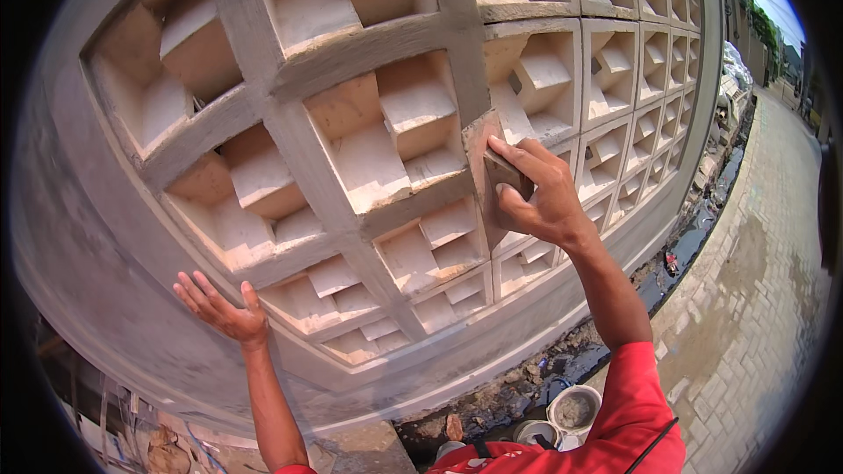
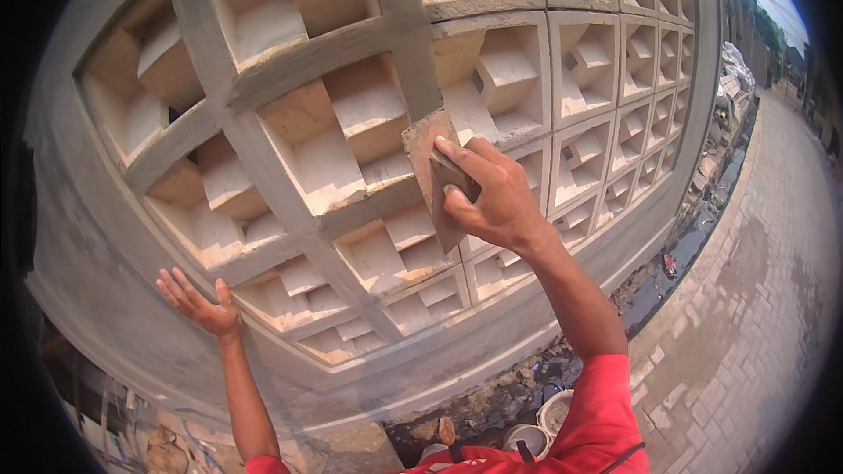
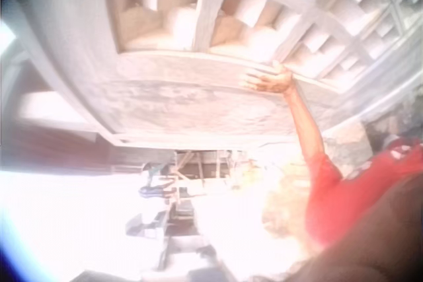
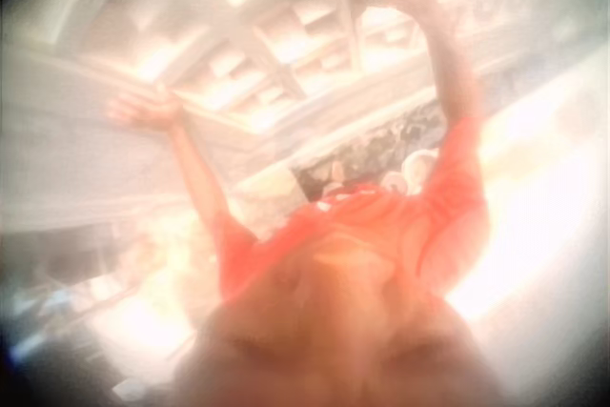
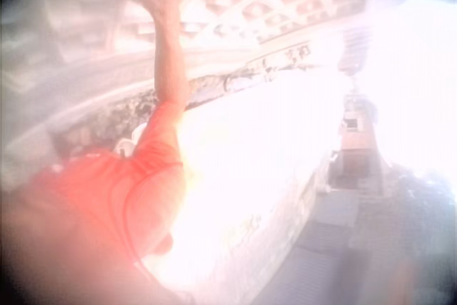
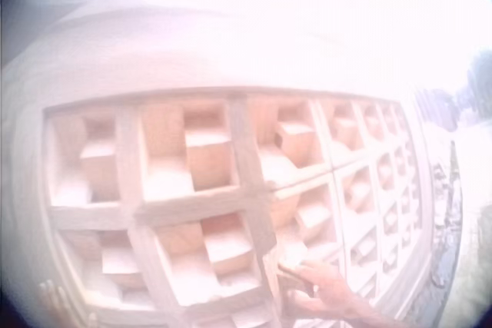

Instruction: The person applies plaster to a decorative lattice wall using a trowel, smoothing the surface repeatedly. They dip the trowel into a bucket of plaster and continue working on the wall's grid pattern.

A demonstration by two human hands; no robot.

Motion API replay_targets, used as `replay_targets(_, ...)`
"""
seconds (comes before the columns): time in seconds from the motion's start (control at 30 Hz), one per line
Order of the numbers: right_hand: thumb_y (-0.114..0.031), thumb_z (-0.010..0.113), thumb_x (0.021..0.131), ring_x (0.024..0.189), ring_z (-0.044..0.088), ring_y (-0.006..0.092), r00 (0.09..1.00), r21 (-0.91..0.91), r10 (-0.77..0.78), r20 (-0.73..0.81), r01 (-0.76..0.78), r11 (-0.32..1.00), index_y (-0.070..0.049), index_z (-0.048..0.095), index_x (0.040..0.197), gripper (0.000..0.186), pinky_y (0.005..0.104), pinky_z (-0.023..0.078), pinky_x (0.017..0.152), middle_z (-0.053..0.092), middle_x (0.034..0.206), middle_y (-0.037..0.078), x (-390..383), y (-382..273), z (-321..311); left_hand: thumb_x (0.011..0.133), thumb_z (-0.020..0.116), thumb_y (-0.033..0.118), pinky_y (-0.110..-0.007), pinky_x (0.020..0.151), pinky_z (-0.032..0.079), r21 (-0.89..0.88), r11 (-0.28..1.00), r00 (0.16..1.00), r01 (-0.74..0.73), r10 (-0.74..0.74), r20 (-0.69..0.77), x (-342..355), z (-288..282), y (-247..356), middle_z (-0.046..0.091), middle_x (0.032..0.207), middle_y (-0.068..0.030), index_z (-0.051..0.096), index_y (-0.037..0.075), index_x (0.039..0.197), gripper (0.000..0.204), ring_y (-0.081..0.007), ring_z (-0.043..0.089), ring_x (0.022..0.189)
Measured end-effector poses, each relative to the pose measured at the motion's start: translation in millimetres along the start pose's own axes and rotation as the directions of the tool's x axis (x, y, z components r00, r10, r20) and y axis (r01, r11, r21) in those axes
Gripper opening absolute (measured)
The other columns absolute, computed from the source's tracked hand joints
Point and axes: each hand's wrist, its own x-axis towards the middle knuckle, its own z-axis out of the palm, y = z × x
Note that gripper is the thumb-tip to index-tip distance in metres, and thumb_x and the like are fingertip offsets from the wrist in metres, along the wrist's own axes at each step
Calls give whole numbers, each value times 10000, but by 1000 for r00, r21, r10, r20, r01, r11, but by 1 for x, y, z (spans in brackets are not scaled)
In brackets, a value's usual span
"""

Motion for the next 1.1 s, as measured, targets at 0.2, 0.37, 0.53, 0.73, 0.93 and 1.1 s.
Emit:
replay_targets(0.2,-100,647,741,831,592,299,994,-331,-52,-93,18,943,32,538,1349,631,416,535,705,553,944,134,9,-7,36,930,574,353,-541,1204,202,-9,1000,1000,-1,1,-2,0,0,1,267,1609,-158,310,41,1543,737,-388,208,1493)
replay_targets(0.37,-96,642,740,837,595,305,999,-389,-16,-42,-1,921,30,543,1345,626,424,542,697,553,949,132,-19,0,58,920,571,364,-555,1197,204,-16,1000,1000,15,-15,0,-1,4,1,275,1604,-174,321,44,1540,741,-411,216,1487)
replay_targets(0.53,-104,647,742,814,594,298,1000,-339,23,-19,-28,940,-31,553,1365,634,419,534,678,546,933,118,-37,-10,36,912,571,363,-561,1196,203,-19,1000,1000,6,-6,-15,-1,4,-2,283,1600,-183,326,45,1538,743,-423,223,1482)
replay_targets(0.73,-102,625,774,803,596,291,991,-483,-1,-137,-66,873,-46,564,1364,595,423,522,667,525,902,132,24,-7,23,896,584,333,-554,1200,206,-13,1000,1000,14,-14,-14,1,3,3,285,1598,-181,331,45,1535,745,-413,222,1484)
replay_targets(0.93,-99,655,766,776,613,296,992,-467,120,47,-85,880,-84,580,1368,607,422,527,685,534,890,125,-52,7,46,882,601,302,-540,1204,210,-26,999,999,33,-33,-6,-1,3,-1,302,1590,-179,347,36,1525,741,-405,231,1482)
replay_targets(1.1,-93,629,778,761,625,294,997,-440,60,-52,-77,895,-101,610,1340,563,434,524,664,542,877,115,-2,-20,10,878,603,303,-540,1204,210,-24,999,999,35,-35,-14,0,-1,1,304,1589,-177,361,31,1518,737,-404,235,1480)
